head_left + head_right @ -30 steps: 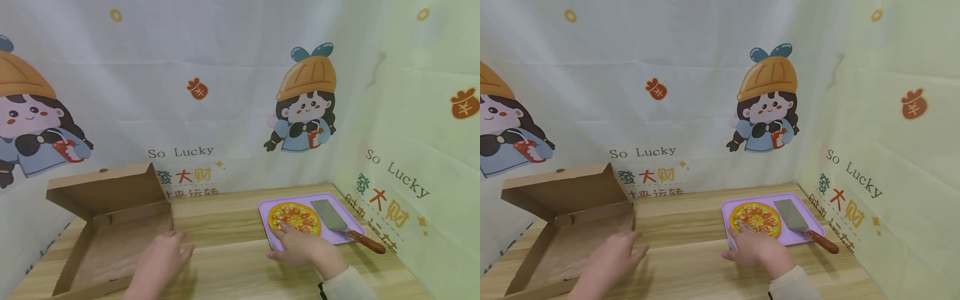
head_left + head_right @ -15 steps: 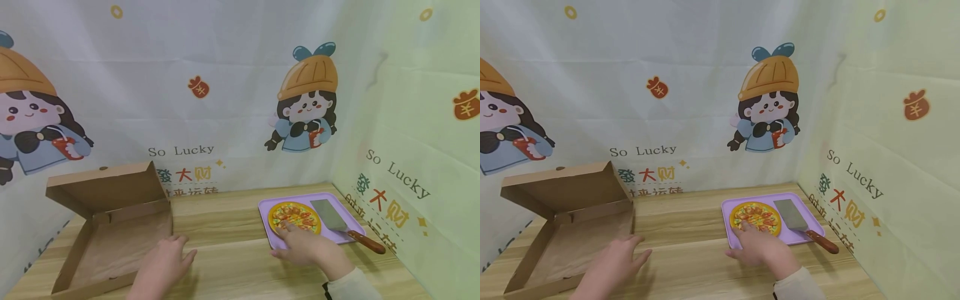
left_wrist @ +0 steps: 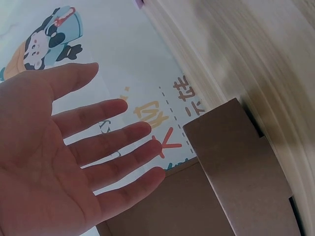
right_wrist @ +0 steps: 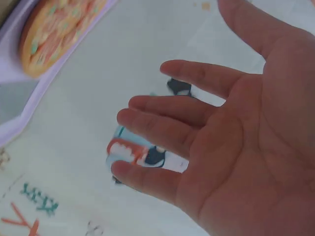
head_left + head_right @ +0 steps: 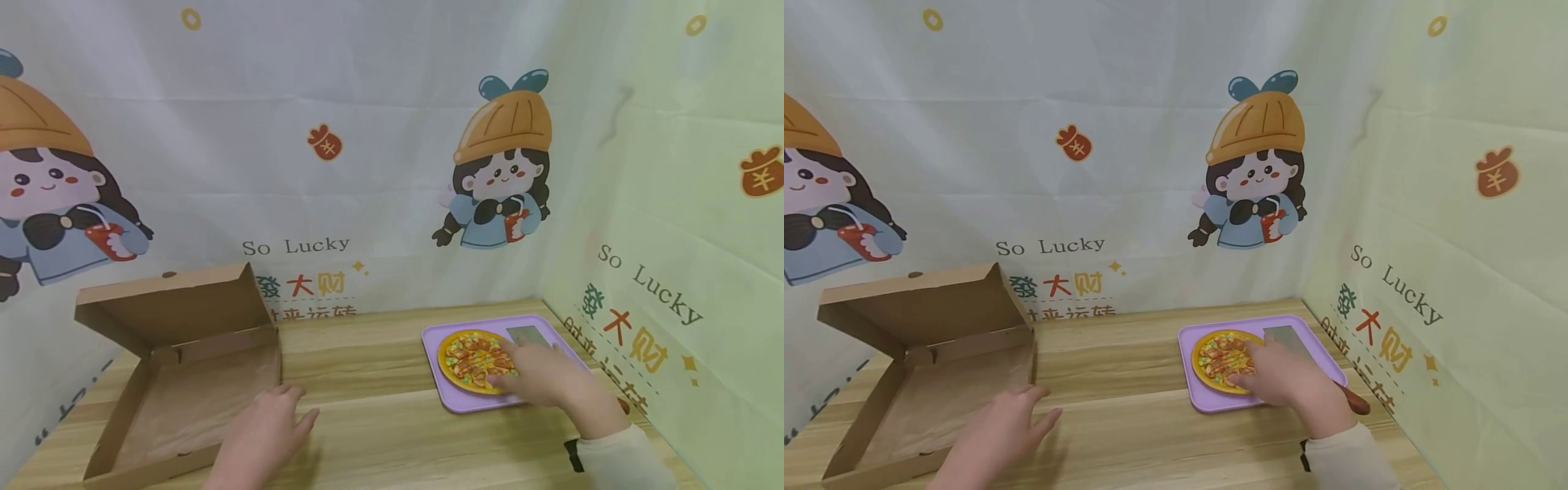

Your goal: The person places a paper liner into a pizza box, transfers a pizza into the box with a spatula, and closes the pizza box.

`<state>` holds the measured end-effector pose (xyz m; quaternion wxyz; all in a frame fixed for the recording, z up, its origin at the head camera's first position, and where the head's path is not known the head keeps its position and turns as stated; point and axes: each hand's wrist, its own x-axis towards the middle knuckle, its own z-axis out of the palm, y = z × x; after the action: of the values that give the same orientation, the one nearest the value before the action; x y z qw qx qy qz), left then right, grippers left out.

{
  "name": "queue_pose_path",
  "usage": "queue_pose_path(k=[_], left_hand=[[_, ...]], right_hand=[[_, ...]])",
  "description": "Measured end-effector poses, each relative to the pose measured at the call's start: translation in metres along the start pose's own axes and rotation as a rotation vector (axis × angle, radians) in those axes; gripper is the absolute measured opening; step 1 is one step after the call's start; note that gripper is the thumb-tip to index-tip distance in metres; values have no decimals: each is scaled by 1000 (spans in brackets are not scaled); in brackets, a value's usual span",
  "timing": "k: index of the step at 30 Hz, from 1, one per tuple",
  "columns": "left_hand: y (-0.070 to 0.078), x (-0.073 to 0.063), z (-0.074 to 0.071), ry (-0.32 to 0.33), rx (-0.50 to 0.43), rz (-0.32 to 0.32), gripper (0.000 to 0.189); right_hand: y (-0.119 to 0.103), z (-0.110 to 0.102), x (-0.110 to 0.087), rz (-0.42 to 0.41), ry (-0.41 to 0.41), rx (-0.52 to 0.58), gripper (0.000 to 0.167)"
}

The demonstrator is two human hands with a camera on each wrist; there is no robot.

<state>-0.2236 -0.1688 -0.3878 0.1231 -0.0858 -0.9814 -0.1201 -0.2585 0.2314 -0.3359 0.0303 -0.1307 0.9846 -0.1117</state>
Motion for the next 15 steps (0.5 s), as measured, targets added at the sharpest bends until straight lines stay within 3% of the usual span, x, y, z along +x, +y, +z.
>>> queue_pose_path(k=[6,11,15], left_hand=[[-3,0,-1,-43,-4,-32,43],[-5,0,-2,-64,-9,-42,45],[-8,-1,-4,-52,-10,-37,45]], right_hand=[[34,-13,-3,84,-4,-24,85],[59,-10,-8,161,-23,-19,90],[72,-3,-11,173,-14,-32,90]])
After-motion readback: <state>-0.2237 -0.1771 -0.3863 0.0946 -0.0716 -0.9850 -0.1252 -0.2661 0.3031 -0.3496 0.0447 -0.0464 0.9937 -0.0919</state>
